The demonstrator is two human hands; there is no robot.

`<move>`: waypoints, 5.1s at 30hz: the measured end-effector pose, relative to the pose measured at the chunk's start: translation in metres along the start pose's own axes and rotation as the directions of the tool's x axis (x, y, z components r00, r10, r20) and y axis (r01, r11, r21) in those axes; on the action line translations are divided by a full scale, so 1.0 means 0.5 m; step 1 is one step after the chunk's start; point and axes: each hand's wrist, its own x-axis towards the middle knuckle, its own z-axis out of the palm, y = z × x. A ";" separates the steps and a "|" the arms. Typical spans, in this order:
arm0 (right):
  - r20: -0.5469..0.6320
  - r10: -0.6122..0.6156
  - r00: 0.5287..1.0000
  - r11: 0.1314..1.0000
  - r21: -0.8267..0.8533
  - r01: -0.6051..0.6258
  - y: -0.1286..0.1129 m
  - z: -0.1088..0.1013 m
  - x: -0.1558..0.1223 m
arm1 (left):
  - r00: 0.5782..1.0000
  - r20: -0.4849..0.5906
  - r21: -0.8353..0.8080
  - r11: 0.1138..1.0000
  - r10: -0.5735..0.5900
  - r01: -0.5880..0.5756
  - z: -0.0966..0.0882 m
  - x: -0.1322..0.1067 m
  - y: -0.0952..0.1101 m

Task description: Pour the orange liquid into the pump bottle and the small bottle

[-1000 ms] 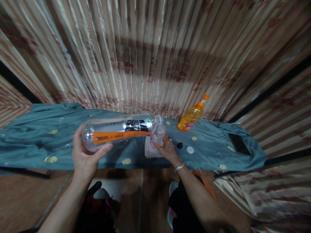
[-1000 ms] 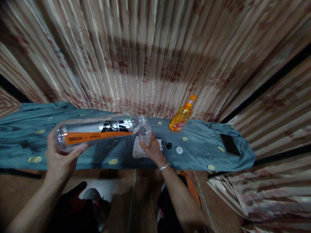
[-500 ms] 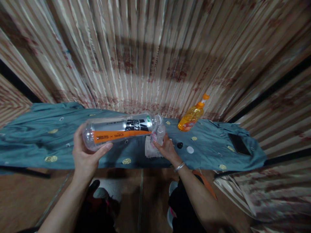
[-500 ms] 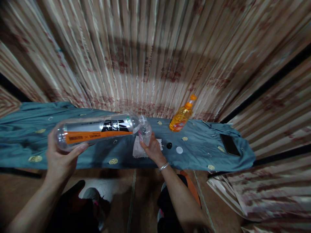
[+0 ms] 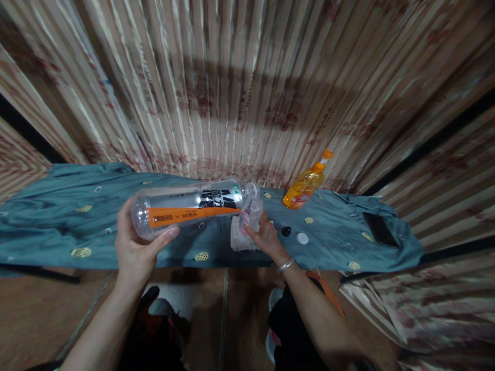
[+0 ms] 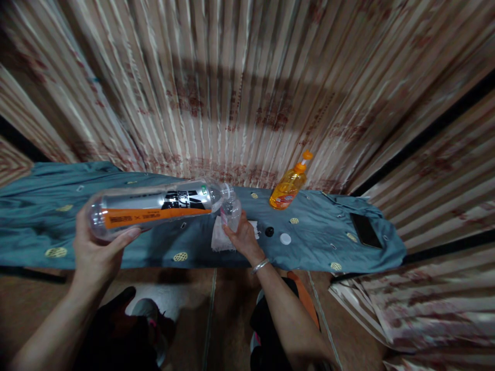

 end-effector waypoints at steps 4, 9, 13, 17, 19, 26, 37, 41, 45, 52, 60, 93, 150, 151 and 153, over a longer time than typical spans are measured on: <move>0.007 -0.012 1.000 1.000 0.021 0.012 0.002 0.000 0.001 | 0.999 0.003 -0.074 0.996 -0.050 0.050 0.000 0.001 0.002; 0.001 -0.020 1.000 0.999 0.044 0.020 0.004 0.001 0.001 | 0.999 -0.005 -0.078 0.996 -0.052 0.051 0.000 0.002 0.003; 0.001 -0.021 1.000 0.999 0.045 0.021 0.007 0.004 0.001 | 0.998 -0.009 -0.071 0.995 -0.069 0.068 0.000 0.001 0.003; -0.010 -0.035 0.999 0.998 0.049 0.035 0.009 0.005 0.001 | 0.998 -0.016 -0.075 0.995 -0.068 0.066 0.000 0.001 0.003; -0.009 -0.034 0.999 0.998 0.053 0.035 0.007 0.004 0.002 | 0.997 -0.014 -0.079 0.995 -0.069 0.068 0.000 0.001 0.001; -0.010 0.012 1.000 1.000 0.013 -0.011 0.000 0.002 0.002 | 0.998 -0.011 -0.081 0.994 -0.067 0.066 0.001 0.001 -0.002; -0.013 -0.038 0.999 0.999 0.030 0.038 0.004 0.003 0.001 | 0.999 -0.003 -0.089 0.995 -0.045 0.044 -0.002 0.000 0.000; -0.003 -0.025 1.000 0.999 0.031 0.025 0.004 0.002 0.000 | 0.999 0.000 -0.097 0.994 -0.049 0.048 0.001 0.001 0.001; -0.002 -0.039 0.999 0.998 0.040 0.039 0.004 0.002 0.000 | 0.998 0.000 -0.108 0.993 -0.056 0.056 0.000 0.001 -0.002; 0.001 -0.010 1.000 1.000 -0.007 0.010 0.004 0.004 0.002 | 0.999 0.003 -0.081 0.995 -0.054 0.054 -0.001 0.000 0.005; 0.001 -0.018 1.000 0.999 0.038 0.018 0.002 0.001 -0.001 | 0.998 -0.007 -0.076 0.995 -0.058 0.057 0.003 0.003 0.005; -0.008 -0.032 0.999 0.999 0.021 0.032 0.002 0.000 0.000 | 0.998 -0.002 -0.102 0.993 -0.065 0.064 0.001 0.002 0.006; -0.009 -0.019 1.000 1.000 0.007 0.019 0.006 0.003 0.001 | 0.999 -0.007 -0.100 0.994 -0.044 0.044 0.000 0.003 0.003; -0.006 -0.023 1.000 1.000 0.016 0.023 0.006 0.003 0.001 | 0.999 -0.007 -0.107 0.993 -0.043 0.042 0.000 0.003 0.001; -0.005 -0.041 0.999 0.999 0.033 0.041 0.005 0.003 0.001 | 0.999 -0.008 -0.110 0.993 -0.042 0.041 -0.001 0.002 -0.001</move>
